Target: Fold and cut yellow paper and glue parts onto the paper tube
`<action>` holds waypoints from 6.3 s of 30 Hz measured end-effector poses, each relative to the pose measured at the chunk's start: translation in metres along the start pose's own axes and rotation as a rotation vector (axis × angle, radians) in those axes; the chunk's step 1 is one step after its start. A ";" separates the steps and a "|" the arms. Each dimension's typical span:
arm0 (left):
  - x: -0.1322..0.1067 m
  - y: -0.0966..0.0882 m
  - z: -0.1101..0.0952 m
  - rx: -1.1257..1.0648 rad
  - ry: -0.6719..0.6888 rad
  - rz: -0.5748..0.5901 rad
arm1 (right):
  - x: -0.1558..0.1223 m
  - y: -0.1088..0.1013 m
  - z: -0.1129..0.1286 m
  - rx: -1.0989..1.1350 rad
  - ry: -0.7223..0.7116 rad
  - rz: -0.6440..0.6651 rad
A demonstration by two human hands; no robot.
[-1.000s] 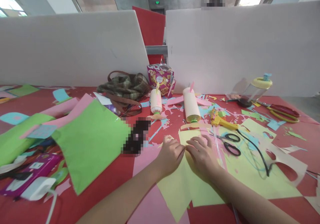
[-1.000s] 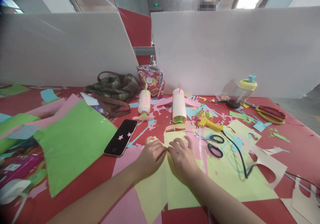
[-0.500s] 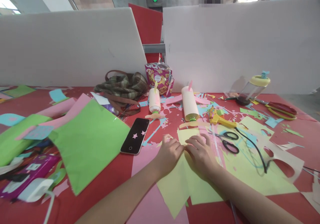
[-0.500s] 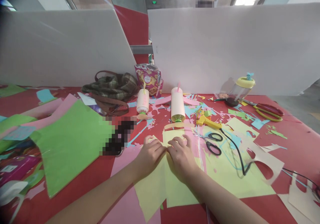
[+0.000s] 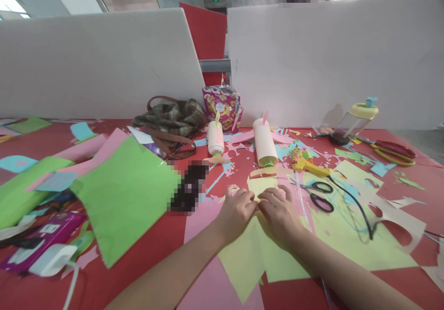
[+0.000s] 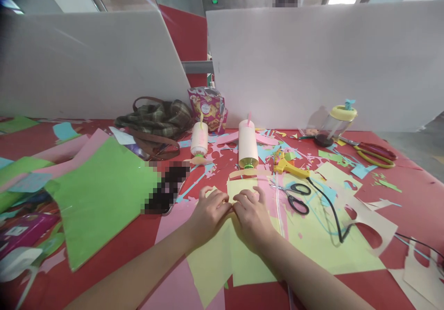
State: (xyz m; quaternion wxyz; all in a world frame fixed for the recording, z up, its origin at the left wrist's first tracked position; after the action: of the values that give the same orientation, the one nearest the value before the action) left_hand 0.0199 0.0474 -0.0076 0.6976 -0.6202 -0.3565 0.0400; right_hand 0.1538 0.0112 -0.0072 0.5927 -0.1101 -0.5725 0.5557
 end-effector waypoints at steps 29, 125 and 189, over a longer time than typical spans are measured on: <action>0.005 -0.005 0.002 -0.012 -0.035 -0.024 | -0.001 0.001 0.000 -0.051 -0.014 0.023; 0.004 -0.010 0.000 -0.036 -0.032 -0.007 | -0.001 -0.002 0.007 -0.162 0.000 -0.001; 0.003 -0.007 0.001 -0.135 -0.145 -0.065 | -0.002 0.000 0.007 -0.126 0.046 0.015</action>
State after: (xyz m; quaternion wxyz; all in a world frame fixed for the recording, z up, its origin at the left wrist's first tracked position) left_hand 0.0191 0.0488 -0.0002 0.6277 -0.6494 -0.4277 0.0381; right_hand 0.1481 0.0065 -0.0060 0.5934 -0.1643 -0.5919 0.5201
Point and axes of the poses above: each hand's wrist, its own x-axis towards the middle knuckle, its own y-axis out of the palm, z = x × y, the point moved 2 cm from there along x, towards the middle knuckle, and after that the axes turned 5 degrees about x, right-handed, at the moved point
